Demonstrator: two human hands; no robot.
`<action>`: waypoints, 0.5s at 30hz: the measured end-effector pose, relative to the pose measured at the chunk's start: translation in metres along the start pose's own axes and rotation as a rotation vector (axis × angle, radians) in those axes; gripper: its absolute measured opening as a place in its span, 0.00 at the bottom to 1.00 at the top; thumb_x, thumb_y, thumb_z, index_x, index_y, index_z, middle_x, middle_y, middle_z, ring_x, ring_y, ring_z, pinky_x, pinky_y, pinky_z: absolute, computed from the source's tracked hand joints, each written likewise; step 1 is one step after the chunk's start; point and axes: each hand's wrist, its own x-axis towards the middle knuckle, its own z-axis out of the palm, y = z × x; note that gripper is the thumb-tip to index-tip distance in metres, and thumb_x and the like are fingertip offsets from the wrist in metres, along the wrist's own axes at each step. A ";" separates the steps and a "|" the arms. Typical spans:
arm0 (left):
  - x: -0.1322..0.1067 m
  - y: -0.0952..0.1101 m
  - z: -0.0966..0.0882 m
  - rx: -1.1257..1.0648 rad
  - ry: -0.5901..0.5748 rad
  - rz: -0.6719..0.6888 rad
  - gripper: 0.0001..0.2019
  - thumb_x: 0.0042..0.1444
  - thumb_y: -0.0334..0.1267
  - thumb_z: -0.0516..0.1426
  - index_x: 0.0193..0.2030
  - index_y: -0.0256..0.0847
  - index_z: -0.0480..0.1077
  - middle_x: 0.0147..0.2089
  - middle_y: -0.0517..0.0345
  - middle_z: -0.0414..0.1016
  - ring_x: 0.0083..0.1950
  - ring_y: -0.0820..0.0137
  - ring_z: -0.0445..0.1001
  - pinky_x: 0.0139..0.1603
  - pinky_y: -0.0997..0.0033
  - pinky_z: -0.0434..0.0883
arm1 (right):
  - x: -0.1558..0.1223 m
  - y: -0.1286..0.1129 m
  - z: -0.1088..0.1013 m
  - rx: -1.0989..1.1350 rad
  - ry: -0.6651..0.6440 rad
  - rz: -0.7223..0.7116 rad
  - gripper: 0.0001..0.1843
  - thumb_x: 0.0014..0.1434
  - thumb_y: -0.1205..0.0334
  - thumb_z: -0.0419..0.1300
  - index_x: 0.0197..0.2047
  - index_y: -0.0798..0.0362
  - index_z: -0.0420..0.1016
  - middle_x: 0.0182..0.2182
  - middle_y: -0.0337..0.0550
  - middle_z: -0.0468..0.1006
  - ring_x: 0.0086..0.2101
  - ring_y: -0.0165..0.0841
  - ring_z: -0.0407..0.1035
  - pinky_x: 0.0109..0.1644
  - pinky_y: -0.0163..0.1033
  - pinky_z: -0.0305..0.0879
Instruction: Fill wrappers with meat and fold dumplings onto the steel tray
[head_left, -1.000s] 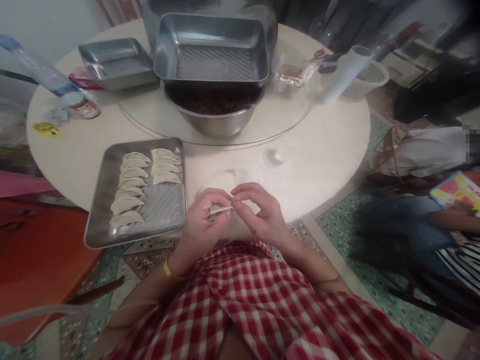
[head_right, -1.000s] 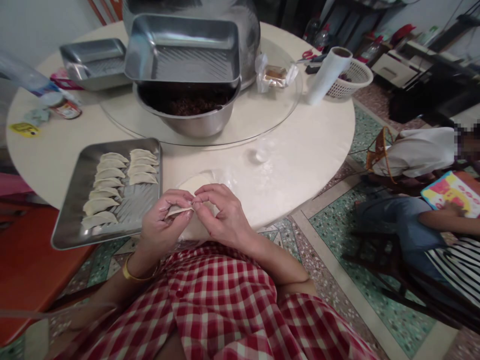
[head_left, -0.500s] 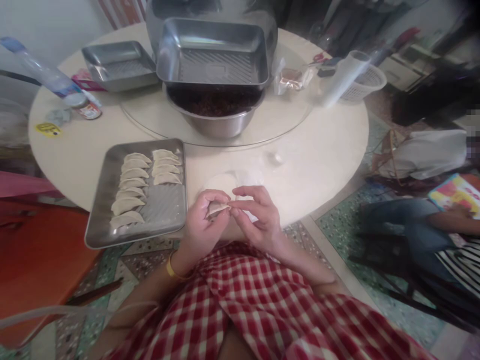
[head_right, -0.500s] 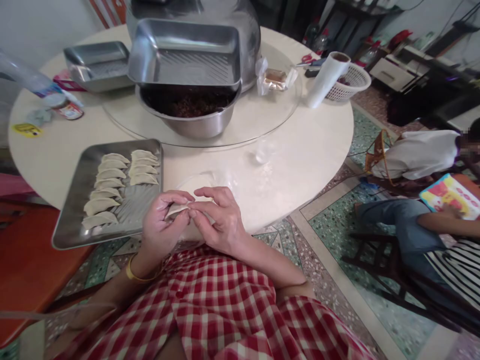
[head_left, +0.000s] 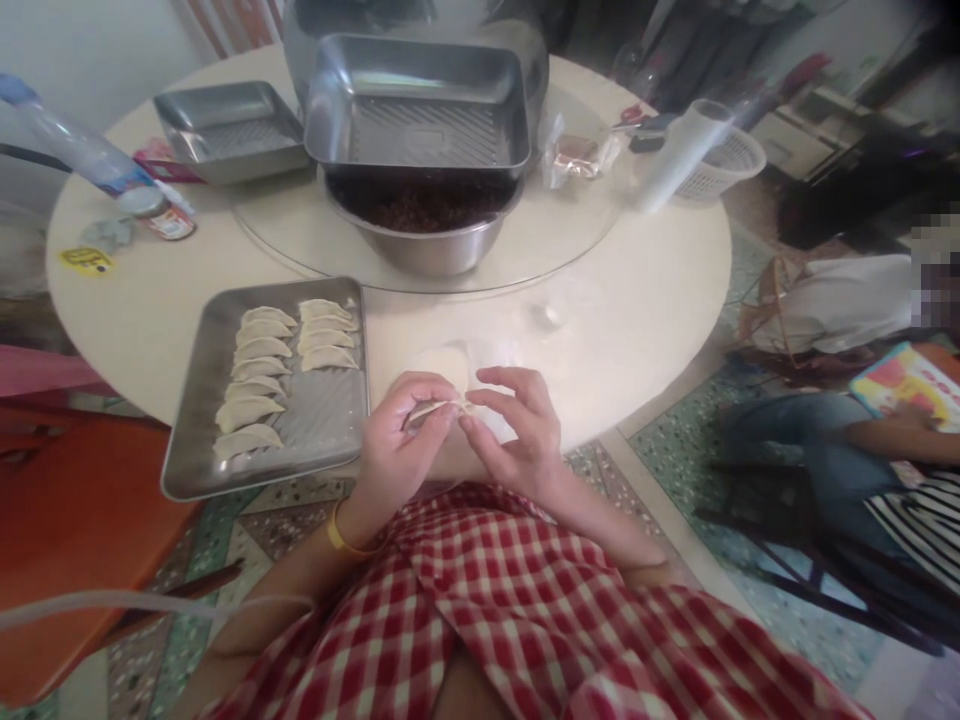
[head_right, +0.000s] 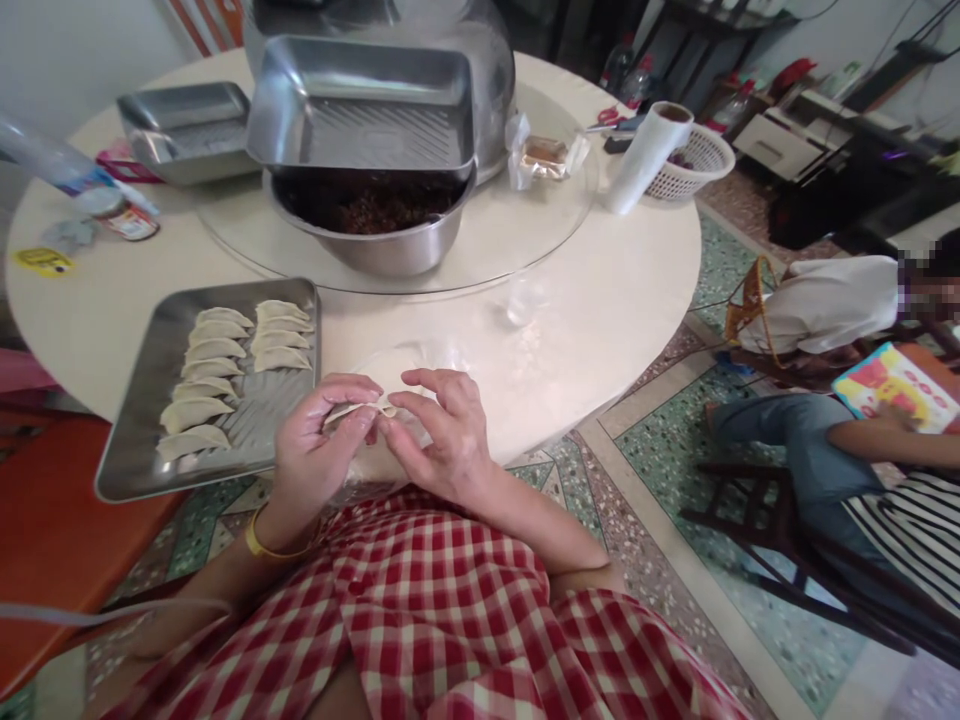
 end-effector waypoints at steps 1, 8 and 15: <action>0.000 -0.001 0.000 0.005 0.002 0.007 0.03 0.61 0.34 0.57 0.41 0.43 0.73 0.42 0.56 0.73 0.34 0.74 0.71 0.34 0.72 0.71 | 0.000 0.000 0.001 -0.007 -0.001 -0.006 0.09 0.59 0.65 0.62 0.44 0.49 0.74 0.45 0.48 0.77 0.44 0.37 0.72 0.45 0.47 0.73; 0.001 -0.004 0.005 0.019 0.026 -0.023 0.04 0.60 0.37 0.58 0.40 0.42 0.73 0.42 0.55 0.73 0.34 0.73 0.71 0.32 0.72 0.71 | -0.004 0.002 0.010 0.048 0.014 0.117 0.06 0.60 0.65 0.59 0.38 0.46 0.75 0.43 0.44 0.79 0.43 0.38 0.73 0.46 0.50 0.71; 0.009 -0.005 0.004 -0.155 0.036 -0.211 0.06 0.58 0.41 0.61 0.38 0.42 0.74 0.36 0.58 0.75 0.30 0.74 0.70 0.27 0.75 0.69 | -0.006 0.011 0.013 0.155 -0.075 0.171 0.28 0.60 0.51 0.60 0.62 0.45 0.65 0.59 0.49 0.72 0.57 0.44 0.69 0.58 0.57 0.70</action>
